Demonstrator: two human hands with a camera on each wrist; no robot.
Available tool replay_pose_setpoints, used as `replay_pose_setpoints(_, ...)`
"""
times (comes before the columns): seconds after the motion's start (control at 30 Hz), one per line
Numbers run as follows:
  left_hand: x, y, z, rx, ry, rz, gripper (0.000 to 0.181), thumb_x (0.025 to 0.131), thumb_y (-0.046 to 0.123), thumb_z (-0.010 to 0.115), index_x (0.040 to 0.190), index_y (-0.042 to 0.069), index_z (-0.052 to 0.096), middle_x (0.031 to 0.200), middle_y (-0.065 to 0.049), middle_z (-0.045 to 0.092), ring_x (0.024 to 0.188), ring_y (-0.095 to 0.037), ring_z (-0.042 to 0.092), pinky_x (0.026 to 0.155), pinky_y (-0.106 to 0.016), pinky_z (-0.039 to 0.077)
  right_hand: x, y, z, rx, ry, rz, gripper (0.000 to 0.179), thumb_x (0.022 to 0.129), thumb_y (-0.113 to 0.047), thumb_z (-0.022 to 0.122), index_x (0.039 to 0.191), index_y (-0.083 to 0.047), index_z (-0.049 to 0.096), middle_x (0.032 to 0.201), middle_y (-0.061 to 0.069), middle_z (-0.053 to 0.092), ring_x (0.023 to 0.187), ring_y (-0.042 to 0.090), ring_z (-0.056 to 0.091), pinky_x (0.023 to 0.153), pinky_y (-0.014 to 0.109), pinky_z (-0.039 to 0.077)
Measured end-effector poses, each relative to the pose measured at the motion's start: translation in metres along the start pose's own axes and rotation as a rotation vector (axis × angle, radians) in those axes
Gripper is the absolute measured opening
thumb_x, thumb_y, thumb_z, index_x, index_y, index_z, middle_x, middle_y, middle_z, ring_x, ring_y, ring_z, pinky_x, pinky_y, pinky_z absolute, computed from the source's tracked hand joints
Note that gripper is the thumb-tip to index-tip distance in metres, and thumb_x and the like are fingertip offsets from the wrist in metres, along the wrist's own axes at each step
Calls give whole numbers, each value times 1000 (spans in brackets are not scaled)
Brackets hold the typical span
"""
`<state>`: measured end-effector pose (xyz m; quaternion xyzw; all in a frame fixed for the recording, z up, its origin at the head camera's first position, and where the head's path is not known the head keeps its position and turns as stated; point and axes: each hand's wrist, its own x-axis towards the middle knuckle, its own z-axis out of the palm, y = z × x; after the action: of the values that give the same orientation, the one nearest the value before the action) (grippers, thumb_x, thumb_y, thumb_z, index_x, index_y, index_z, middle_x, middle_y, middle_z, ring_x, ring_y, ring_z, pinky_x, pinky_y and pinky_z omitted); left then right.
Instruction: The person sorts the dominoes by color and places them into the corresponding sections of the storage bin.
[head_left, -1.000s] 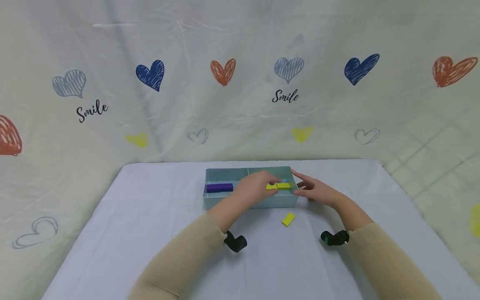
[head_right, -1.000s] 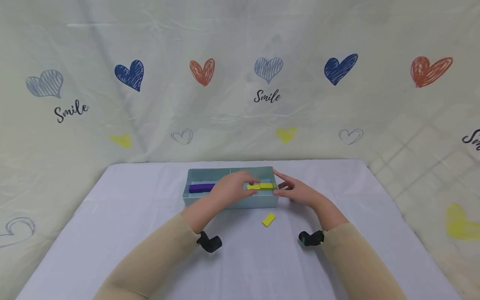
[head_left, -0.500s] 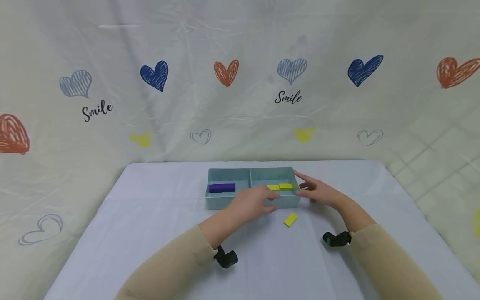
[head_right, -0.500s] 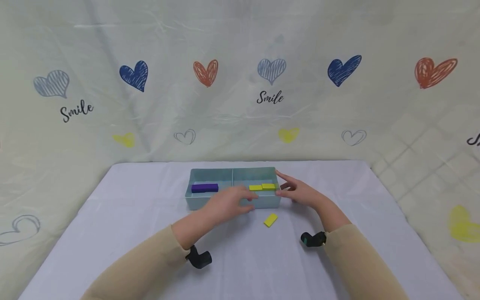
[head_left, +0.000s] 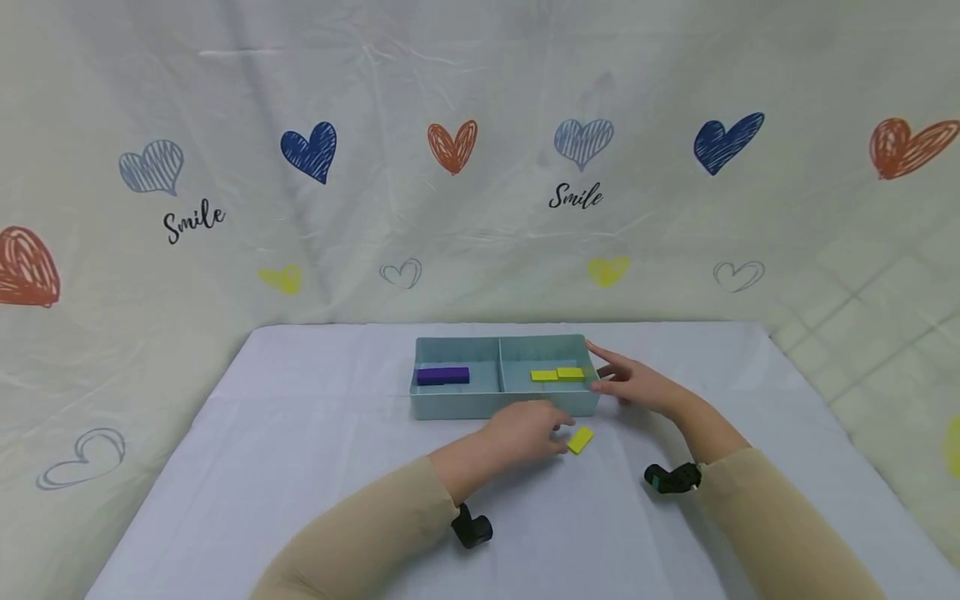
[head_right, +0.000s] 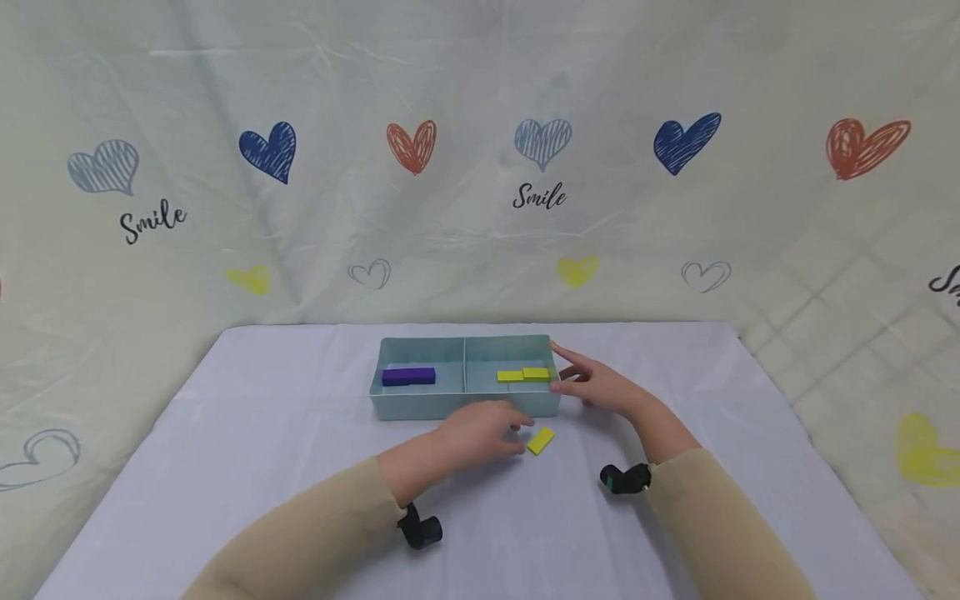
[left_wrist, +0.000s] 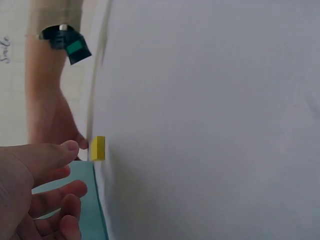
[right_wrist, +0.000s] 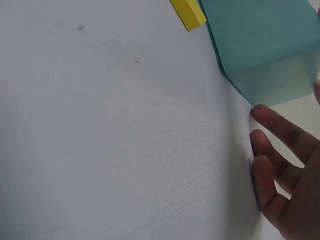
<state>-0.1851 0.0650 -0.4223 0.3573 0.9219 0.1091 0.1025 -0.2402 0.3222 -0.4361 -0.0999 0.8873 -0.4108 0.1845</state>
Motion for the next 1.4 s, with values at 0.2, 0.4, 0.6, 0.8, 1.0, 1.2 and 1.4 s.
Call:
replay_pose_setpoints(0.2,8,2,7,42,-22,19,44,92,42,70,134,31,64,129,14,62,119,-3,56,96,-25,47,0,0,1,3,-1,-5,82,95,-35,66,160,-33,15,144,28,43,103,29,56,76,38,49)
replay_pose_setpoints(0.4,17,7,13,114,-48,37,45,91,44,70,133,28,64,118,14,64,101,-2,57,88,-22,49,-1,1,2,10,2,-8,82,95,-34,67,160,-34,15,144,28,43,103,30,56,76,38,49)
replay_pose_setpoints(0.6,20,11,18,143,-43,37,46,91,45,69,132,27,64,107,11,60,85,-4,50,75,-20,46,-2,0,2,14,-4,2,82,95,-35,67,160,-35,15,145,28,43,105,30,55,78,38,49)
replay_pose_setpoints(0.8,22,15,19,173,-40,46,44,92,46,68,132,27,64,106,10,59,83,-4,50,73,-20,46,-3,-1,1,10,-5,4,83,95,-35,67,160,-35,15,146,28,42,110,31,55,79,38,49)
replay_pose_setpoints(1.0,21,12,20,177,-39,74,43,94,42,66,135,29,62,105,9,57,83,-5,49,73,-19,45,-2,-1,1,15,-5,3,83,95,-35,67,160,-36,15,146,28,42,111,31,54,78,39,49)
replay_pose_setpoints(1.2,18,7,17,154,-54,110,42,96,36,66,137,36,60,95,9,53,82,-7,47,65,-18,41,-1,-1,0,-13,-8,10,83,95,-37,65,160,-34,14,145,28,42,107,30,55,79,38,49)
replay_pose_setpoints(1.4,14,1,15,180,-55,133,39,97,30,65,135,40,62,93,10,54,81,-7,46,65,-17,41,-1,-1,-2,-24,-14,9,82,96,-37,64,160,-33,13,145,29,41,103,29,56,78,38,49)
